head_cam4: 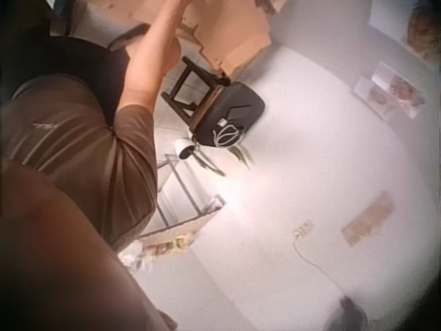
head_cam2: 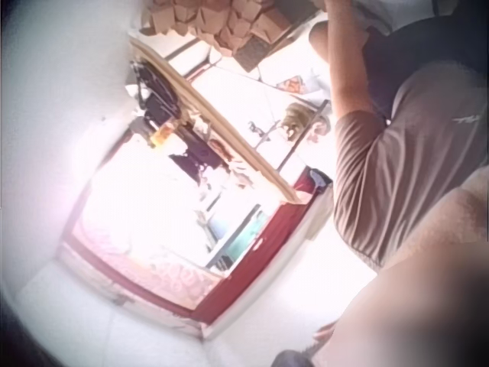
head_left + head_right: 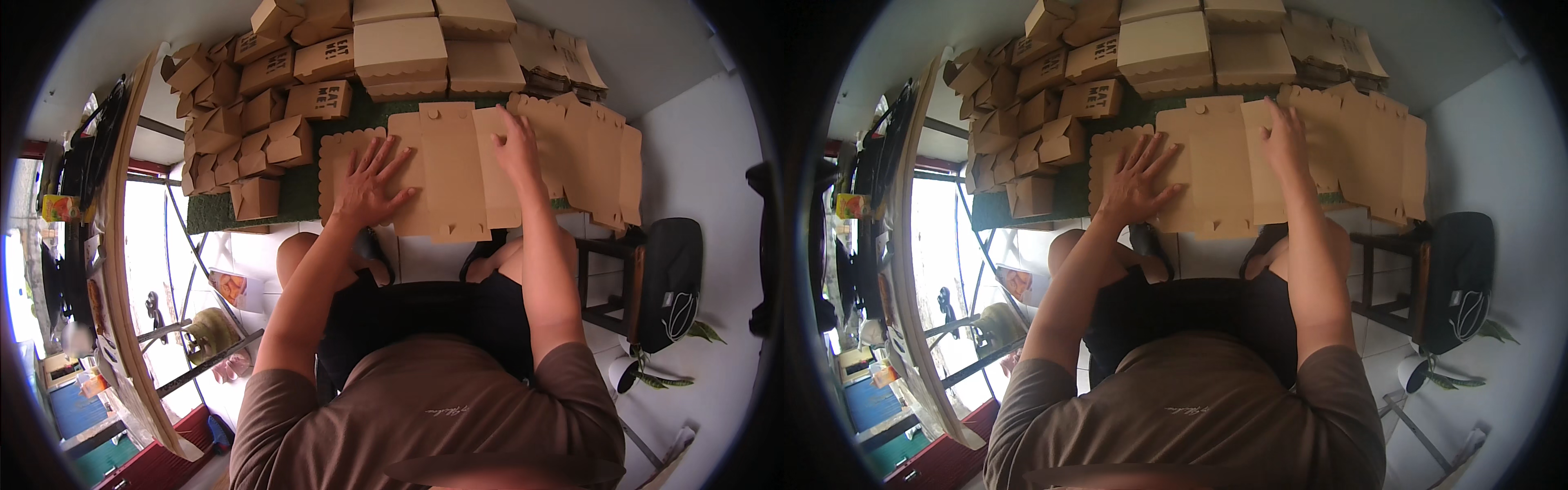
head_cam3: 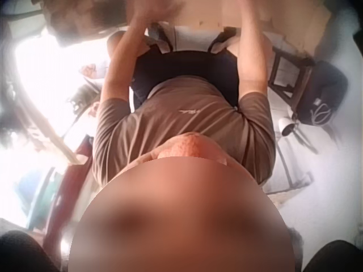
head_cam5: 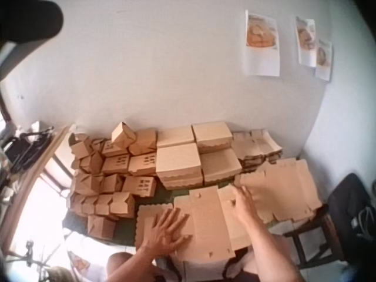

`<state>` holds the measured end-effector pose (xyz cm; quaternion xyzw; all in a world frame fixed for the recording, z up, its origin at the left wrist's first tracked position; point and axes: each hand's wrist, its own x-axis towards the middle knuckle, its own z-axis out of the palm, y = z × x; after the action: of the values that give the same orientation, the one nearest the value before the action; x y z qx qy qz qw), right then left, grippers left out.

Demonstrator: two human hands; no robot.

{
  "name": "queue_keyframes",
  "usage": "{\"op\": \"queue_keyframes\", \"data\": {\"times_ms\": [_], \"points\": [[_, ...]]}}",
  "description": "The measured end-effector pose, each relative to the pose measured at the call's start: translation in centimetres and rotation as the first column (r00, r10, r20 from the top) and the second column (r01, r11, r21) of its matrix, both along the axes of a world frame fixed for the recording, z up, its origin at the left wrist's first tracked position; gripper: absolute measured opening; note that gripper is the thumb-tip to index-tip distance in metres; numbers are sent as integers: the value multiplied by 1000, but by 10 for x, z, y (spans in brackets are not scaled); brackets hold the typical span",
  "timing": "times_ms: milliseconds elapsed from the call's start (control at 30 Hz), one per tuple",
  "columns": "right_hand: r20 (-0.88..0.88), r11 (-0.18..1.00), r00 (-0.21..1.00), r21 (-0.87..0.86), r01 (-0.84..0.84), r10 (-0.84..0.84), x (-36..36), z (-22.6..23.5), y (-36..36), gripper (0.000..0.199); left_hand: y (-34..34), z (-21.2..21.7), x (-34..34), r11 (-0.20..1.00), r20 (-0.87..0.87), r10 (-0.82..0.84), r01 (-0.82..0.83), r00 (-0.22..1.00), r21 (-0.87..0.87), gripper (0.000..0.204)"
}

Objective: The person assembles flat cardboard food boxes by folding the side flaps and tucking the tabs into slots to form the box shape. The person then closes the lid and stacks the finished box with others on the table.

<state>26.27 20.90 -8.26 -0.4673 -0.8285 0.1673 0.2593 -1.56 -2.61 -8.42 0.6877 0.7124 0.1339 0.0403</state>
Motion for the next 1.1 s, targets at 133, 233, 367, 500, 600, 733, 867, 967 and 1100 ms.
{"op": "queue_keyframes", "data": {"times_ms": [133,233,367,500,600,733,867,967,1100], "points": [[-69,966,994,-251,65,-84,1,7,14,58,-7,9,-6,999,-21,9,-10,1000,-33,85],[71,951,997,-305,43,-22,6,7,33,55,-10,17,-8,999,-78,4,-8,997,-40,81],[40,932,999,-363,19,-5,11,-4,44,44,21,23,-23,974,27,211,-207,977,-91,70],[141,872,983,-489,-37,121,8,-3,47,42,52,22,-31,970,-84,61,-40,995,238,61],[154,851,977,-522,-46,148,4,5,38,46,65,22,-26,992,-9,53,-51,999,114,62],[96,873,987,-483,-69,132,0,17,30,49,68,25,-22,994,-51,107,-106,993,27,61],[83,887,986,-453,-92,144,-2,25,26,48,65,27,-31,988,44,147,-145,988,-57,59],[41,864,991,-497,-88,124,-1,31,24,44,69,26,-39,989,154,141,-134,978,-58,58],[29,863,991,-496,-99,130,4,36,22,34,76,26,-48,993,246,112,-100,963,-62,57]]}}
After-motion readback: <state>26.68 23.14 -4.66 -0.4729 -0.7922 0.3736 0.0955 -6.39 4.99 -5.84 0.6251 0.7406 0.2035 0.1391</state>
